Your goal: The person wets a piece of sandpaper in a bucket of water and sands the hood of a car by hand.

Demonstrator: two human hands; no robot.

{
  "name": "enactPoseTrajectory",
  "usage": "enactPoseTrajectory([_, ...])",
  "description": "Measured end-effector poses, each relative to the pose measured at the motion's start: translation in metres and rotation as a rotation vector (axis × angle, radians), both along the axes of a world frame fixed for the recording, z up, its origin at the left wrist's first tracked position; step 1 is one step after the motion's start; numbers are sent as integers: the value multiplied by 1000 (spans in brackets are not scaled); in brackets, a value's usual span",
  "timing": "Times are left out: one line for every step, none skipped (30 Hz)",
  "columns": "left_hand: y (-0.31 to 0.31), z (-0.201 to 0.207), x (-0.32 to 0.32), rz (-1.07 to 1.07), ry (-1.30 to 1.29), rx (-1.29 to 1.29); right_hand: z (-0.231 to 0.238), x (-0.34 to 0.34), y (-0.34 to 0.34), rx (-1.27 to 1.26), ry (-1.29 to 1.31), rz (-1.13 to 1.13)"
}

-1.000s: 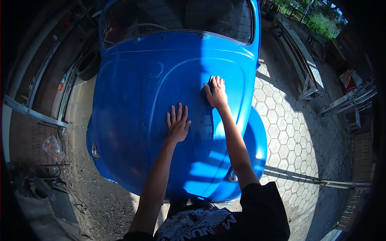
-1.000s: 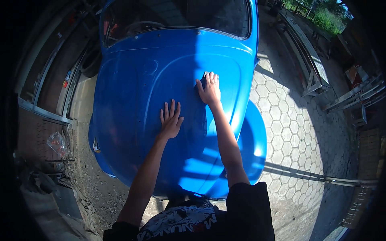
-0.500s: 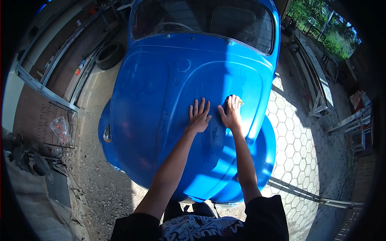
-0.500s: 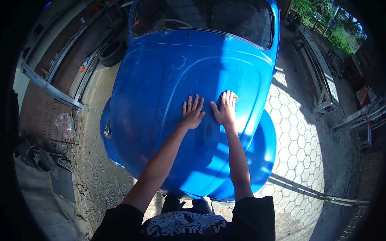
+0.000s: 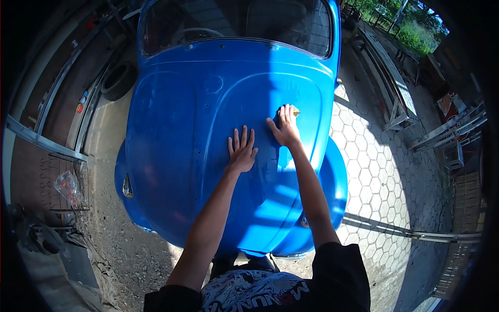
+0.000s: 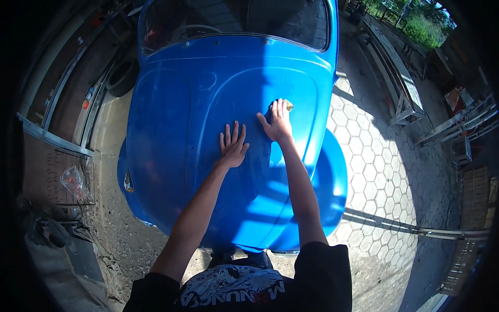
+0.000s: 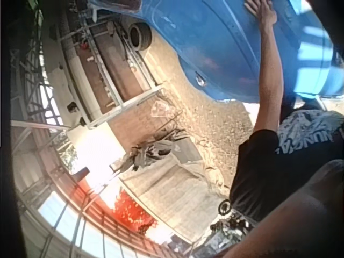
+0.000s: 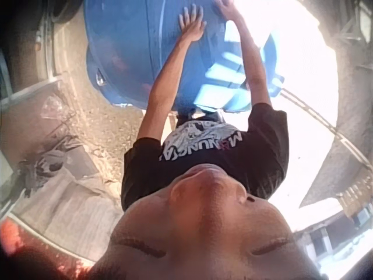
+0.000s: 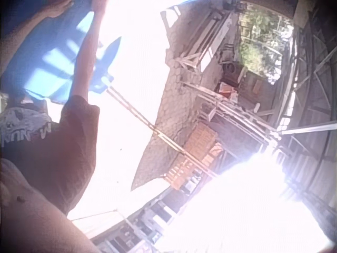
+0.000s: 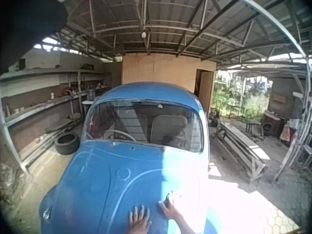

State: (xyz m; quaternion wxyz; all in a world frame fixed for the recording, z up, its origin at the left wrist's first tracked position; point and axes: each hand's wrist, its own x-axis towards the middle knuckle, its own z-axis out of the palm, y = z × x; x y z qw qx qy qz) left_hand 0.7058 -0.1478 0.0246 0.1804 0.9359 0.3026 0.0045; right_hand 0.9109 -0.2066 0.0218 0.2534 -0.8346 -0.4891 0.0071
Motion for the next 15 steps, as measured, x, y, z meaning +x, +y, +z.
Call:
enactPoseTrajectory([-6, 1, 2, -10, -4, 1, 1, 31, 17, -19, -16, -32])
enactPoseTrajectory([-4, 2, -1, -6, -1, -18, 11, 51, 41, -61, 23, -47])
enactPoseTrajectory([-11, 6, 8, -28, -16, -17, 14, 83, 52, -128, -7, -108])
enactPoseTrajectory([-13, 6, 7, -24, 1, -34, 22, 97, 66, -170, 0, -129])
enactPoseTrajectory([-12, 6, 3, -16, 24, -49, 26, 101, 77, -210, 13, -144])
enactPoseTrajectory([-11, 7, 0, -16, 29, -40, 26, 97, 83, -201, 19, -144])
enactPoseTrajectory([-12, 8, 0, 1, 38, -44, 26, 95, 85, -205, 4, -156])
enactPoseTrajectory([-14, 8, 1, 13, 44, -52, 25, 95, 82, -214, -14, -174])
enactPoseTrajectory([-14, 7, -1, 8, 46, -51, 24, 87, 78, -213, -12, -178])
enactPoseTrajectory([-11, 7, 0, 10, 48, -30, 22, 79, 71, -183, 3, -154])
enactPoseTrajectory([-10, 6, 3, 8, 46, -14, 20, 72, 60, -158, 14, -134])
enactPoseTrajectory([-8, 7, 5, -4, 42, -22, 16, 61, 47, -133, 14, -114])
enactPoseTrajectory([-4, 6, 5, -2, 36, -19, 13, 45, 33, -104, 12, -97])
enactPoseTrajectory([-2, 6, 6, -1, 28, -18, 11, 31, 18, -68, 16, -82])
enactPoseTrajectory([-2, 5, 4, -9, 29, -34, 9, 15, 1, -35, 23, -66])
